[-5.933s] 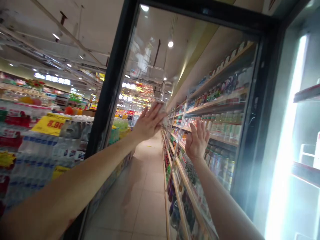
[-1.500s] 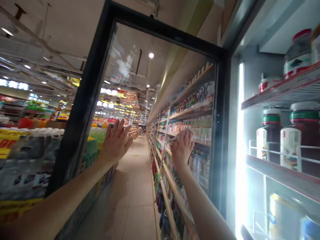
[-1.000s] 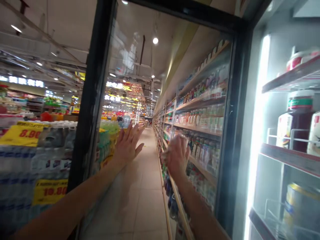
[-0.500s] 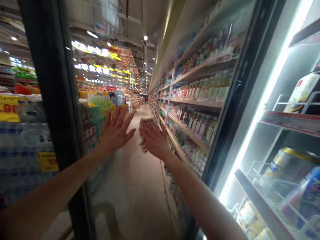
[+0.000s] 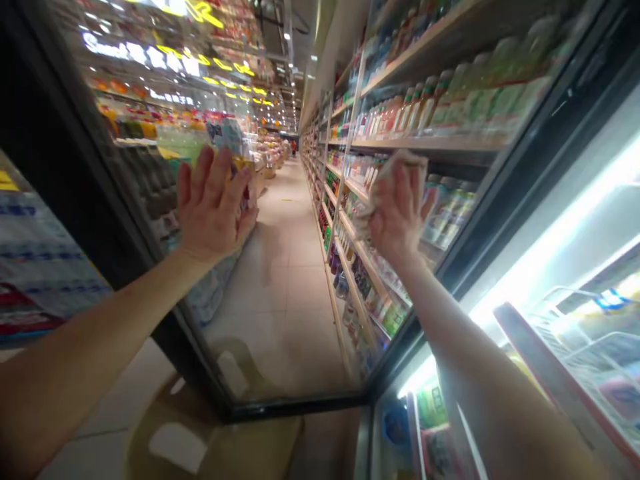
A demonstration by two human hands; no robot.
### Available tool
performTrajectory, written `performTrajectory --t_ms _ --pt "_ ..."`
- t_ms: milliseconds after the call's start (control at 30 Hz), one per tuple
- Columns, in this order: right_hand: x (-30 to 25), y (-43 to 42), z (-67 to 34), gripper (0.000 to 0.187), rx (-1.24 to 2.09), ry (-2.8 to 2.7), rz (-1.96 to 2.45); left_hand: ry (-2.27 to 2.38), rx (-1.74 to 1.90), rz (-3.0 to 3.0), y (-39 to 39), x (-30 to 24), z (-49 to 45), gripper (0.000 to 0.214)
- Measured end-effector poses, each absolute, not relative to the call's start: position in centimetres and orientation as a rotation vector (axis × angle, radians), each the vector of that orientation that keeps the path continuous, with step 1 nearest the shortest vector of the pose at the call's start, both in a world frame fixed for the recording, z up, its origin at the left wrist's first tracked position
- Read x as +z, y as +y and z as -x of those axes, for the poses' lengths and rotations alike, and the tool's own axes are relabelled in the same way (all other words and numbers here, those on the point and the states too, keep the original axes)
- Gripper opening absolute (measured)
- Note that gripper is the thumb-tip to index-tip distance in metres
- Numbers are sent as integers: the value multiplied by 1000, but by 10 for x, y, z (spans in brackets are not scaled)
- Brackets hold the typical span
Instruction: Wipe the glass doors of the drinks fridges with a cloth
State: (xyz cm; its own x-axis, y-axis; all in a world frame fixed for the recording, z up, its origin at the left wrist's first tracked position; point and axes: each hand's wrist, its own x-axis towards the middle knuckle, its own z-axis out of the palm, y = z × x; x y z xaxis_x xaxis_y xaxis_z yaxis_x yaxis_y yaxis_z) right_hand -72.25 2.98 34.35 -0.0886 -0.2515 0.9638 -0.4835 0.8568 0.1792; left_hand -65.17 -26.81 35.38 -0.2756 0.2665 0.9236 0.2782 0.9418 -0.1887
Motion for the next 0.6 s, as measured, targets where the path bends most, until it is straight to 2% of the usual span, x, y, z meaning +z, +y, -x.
performTrajectory --t_ms 67,133,300,500,600 --pt "346 40 725 58 389 -1597 -342 -1876 -43 401 -270 351 651 55" --pt "342 29 722 58 395 -1560 -323 -1893 -85 411 -272 350 651 57" --pt "327 2 714 51 -46 -1520 -855 -1941 -109 425 -278 353 652 63" --pt "337 73 727 54 319 -1498 -264 -1943 -95 406 -278 352 655 55" --pt "327 58 717 54 247 -1602 -374 -1907 -66 423 -279 350 657 51"
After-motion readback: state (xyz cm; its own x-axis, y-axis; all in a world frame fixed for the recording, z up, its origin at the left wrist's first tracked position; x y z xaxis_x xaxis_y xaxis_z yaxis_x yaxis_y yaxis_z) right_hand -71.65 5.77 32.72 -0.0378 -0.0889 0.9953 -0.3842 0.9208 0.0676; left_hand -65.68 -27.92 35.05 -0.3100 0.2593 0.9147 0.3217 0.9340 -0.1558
